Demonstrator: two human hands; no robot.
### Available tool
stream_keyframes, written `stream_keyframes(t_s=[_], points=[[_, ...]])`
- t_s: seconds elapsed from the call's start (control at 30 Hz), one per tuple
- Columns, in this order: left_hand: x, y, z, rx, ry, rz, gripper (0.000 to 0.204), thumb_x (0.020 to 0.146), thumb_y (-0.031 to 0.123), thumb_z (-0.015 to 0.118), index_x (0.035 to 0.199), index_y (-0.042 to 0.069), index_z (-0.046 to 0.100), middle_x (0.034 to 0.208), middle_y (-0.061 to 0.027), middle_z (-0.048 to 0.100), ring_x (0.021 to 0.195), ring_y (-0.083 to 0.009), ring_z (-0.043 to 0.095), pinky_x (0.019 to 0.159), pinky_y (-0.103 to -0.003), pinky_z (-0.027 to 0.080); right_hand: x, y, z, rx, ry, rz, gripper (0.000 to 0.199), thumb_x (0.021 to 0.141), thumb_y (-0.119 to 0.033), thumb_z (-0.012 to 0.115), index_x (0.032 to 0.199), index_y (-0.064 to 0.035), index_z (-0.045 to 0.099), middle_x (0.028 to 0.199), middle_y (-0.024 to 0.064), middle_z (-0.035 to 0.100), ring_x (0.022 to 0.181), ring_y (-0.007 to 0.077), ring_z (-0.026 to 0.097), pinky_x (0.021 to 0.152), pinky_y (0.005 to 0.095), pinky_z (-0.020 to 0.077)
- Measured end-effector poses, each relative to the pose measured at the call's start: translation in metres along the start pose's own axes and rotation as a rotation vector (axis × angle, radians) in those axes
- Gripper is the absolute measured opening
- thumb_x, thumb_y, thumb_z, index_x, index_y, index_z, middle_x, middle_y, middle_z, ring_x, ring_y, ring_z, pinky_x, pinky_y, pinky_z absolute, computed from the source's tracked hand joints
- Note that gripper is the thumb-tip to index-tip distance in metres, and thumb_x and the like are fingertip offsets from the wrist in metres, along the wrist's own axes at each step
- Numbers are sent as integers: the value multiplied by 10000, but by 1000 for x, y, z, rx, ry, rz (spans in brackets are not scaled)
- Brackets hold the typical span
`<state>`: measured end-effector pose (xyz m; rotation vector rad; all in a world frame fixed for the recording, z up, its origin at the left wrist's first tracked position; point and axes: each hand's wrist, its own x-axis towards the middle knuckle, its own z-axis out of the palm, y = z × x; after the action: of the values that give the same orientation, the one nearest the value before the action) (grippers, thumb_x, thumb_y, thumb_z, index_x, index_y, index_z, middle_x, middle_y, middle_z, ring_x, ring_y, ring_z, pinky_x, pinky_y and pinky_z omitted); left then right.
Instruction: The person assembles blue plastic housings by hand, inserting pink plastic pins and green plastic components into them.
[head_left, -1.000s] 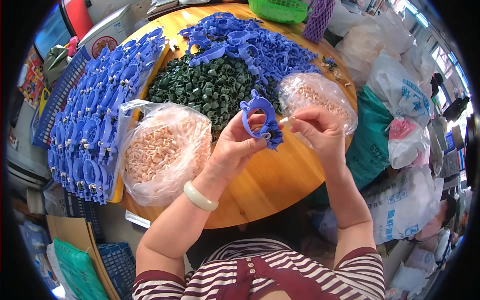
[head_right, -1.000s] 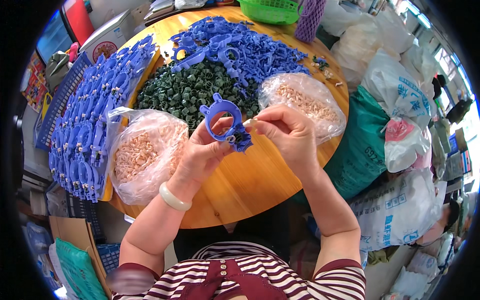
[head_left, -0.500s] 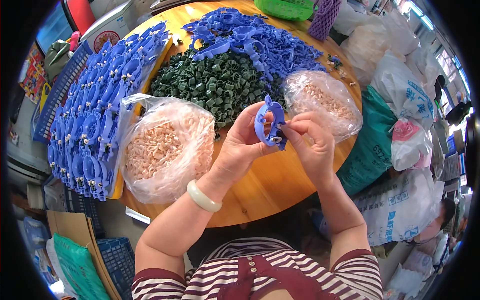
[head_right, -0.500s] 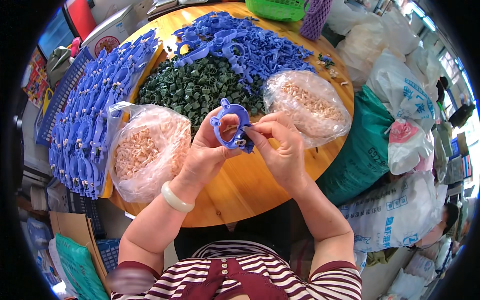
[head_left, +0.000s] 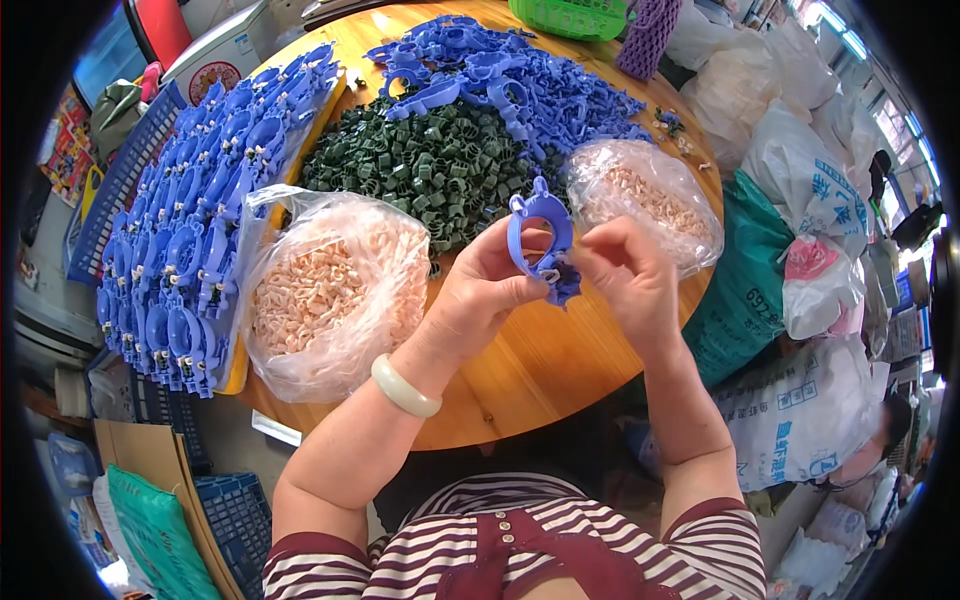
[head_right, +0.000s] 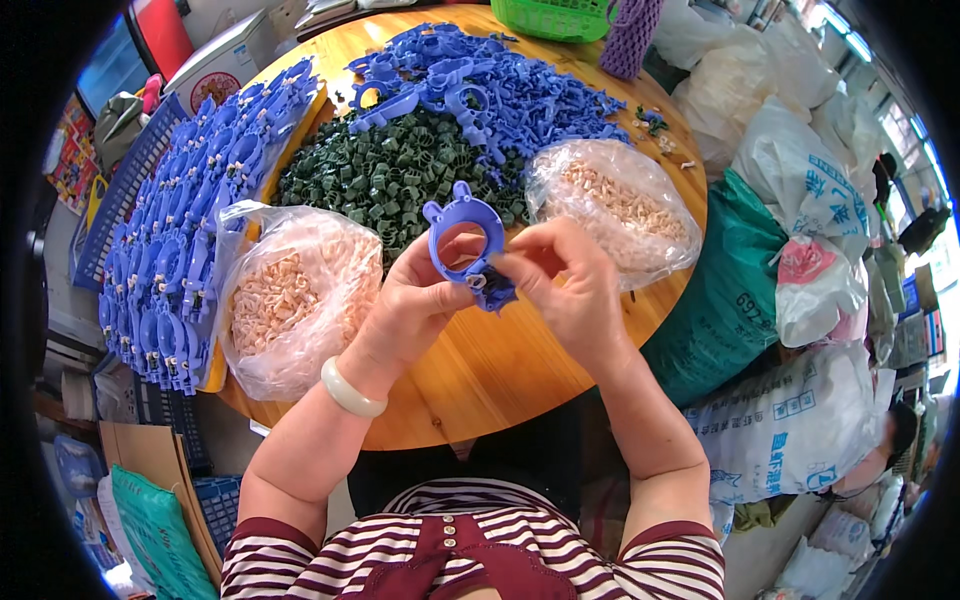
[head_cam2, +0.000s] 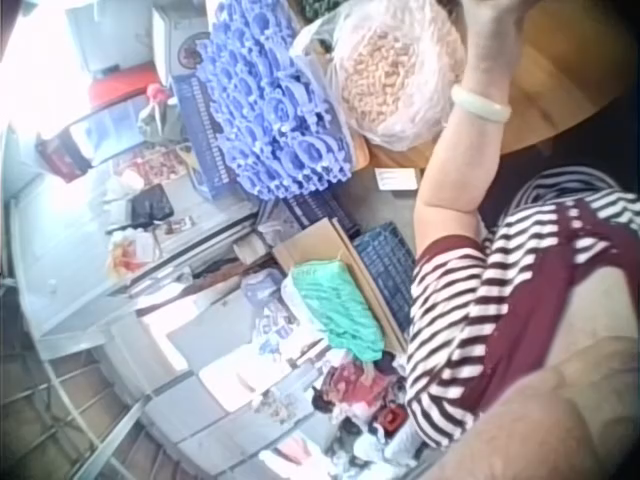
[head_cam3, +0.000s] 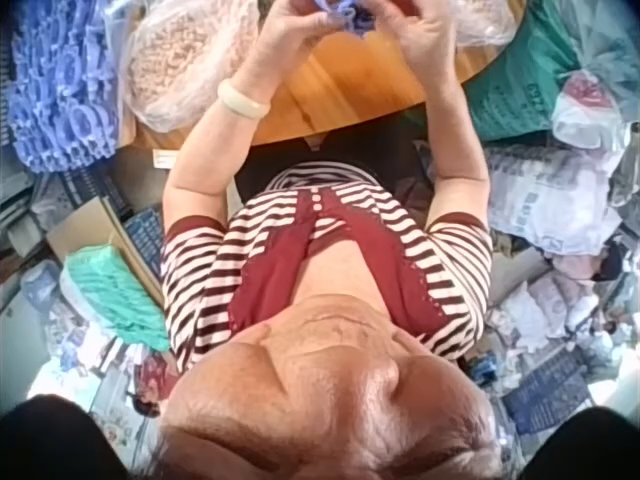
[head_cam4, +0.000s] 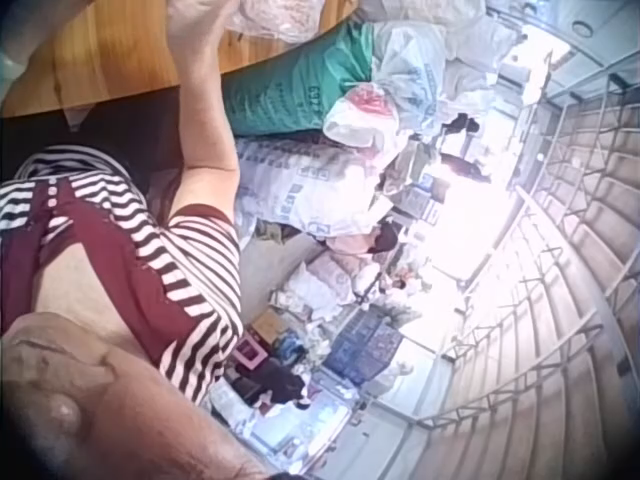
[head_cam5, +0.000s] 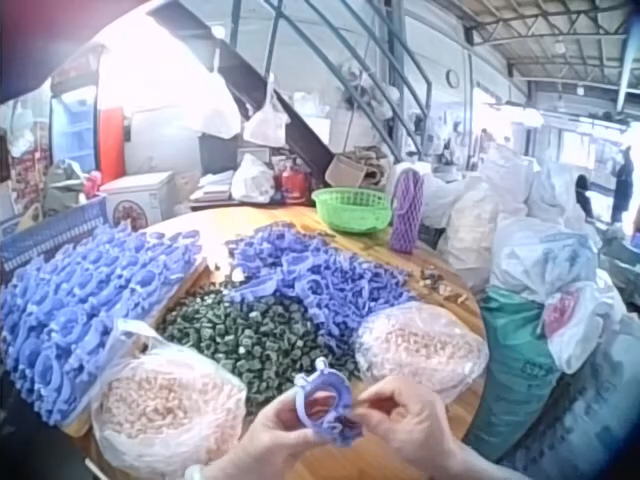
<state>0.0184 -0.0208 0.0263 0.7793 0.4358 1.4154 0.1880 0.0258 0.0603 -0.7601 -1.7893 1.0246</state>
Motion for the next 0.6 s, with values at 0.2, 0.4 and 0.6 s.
stream_keyframes(t_s=[0.2, 0.4, 0.6], points=[[2, 4, 5, -157, -92, -241, 419, 822, 116, 625, 1202, 11, 482, 1089, -128, 589, 1048, -278, 590, 893, -377, 485, 24, 11, -14, 147, -61, 177, 372, 885, -294, 600, 1145, -37, 537, 795, -5, 567, 676, 57, 547, 567, 183, 435], [1, 1, 2, 168, 95, -185, 334, 850, 138, 601, 1141, 0, 509, 1048, -111, 605, 983, -204, 601, 862, -328, 485, 23, 27, -19, 513, -190, 454, 379, 877, -361, 591, 1092, -50, 558, 781, -16, 570, 623, 36, 528, 498, 183, 413], [1, 9, 14, 1275, 13, 594, 418, 641, -31, 709, 1038, 11, 587, 1032, -122, 572, 967, -282, 558, 817, -329, 468, 19, 40, -23, 559, -126, 504, 261, 881, -371, 579, 878, -110, 557, 717, -40, 549, 544, 36, 509, 463, 184, 411]])
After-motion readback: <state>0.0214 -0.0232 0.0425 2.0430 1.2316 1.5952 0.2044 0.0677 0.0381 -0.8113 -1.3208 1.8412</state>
